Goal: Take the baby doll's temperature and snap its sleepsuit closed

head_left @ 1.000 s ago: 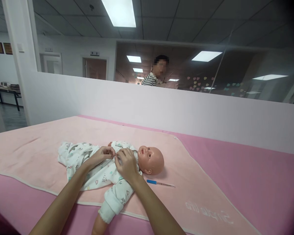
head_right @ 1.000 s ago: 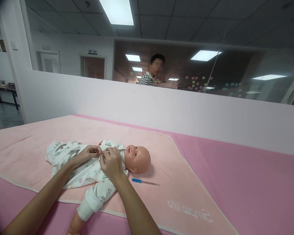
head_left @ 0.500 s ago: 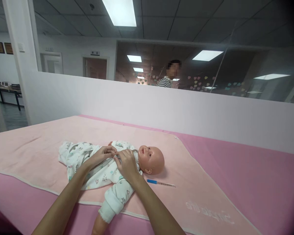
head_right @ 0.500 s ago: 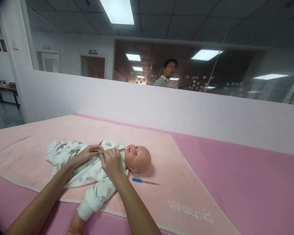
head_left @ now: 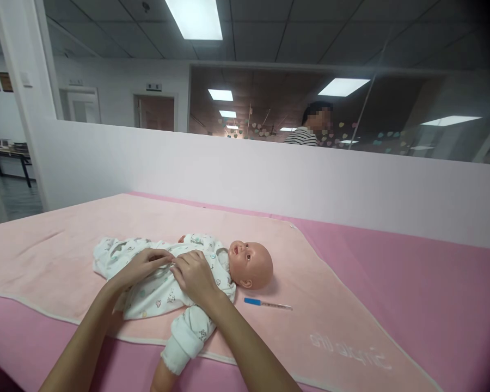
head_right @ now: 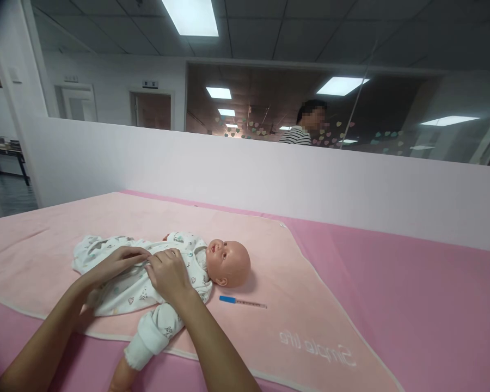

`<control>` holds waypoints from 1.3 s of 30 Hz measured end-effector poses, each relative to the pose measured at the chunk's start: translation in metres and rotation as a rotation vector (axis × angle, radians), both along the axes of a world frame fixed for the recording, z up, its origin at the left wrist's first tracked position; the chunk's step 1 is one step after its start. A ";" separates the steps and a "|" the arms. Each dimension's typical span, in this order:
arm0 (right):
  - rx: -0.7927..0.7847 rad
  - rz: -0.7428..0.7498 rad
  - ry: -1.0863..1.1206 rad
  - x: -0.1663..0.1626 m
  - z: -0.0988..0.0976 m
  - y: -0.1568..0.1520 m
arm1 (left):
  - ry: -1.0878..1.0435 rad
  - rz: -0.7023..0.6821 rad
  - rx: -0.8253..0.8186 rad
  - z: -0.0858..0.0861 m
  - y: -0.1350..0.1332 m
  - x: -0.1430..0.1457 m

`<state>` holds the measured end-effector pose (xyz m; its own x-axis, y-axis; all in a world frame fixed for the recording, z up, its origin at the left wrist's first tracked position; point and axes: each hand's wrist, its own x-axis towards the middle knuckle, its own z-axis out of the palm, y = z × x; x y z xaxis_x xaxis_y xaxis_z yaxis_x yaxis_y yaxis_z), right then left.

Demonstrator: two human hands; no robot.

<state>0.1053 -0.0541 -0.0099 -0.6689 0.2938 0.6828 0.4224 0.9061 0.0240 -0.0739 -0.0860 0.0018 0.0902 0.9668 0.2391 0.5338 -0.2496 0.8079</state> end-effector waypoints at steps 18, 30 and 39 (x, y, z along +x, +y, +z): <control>-0.121 -0.046 0.060 -0.001 -0.003 0.002 | -0.016 -0.010 -0.009 -0.008 -0.008 0.001; -0.096 -0.082 0.017 -0.001 -0.006 0.004 | 0.203 0.196 0.238 -0.019 -0.012 0.017; -0.097 -0.069 0.025 0.000 -0.006 0.004 | 0.080 0.081 0.122 -0.017 -0.013 0.009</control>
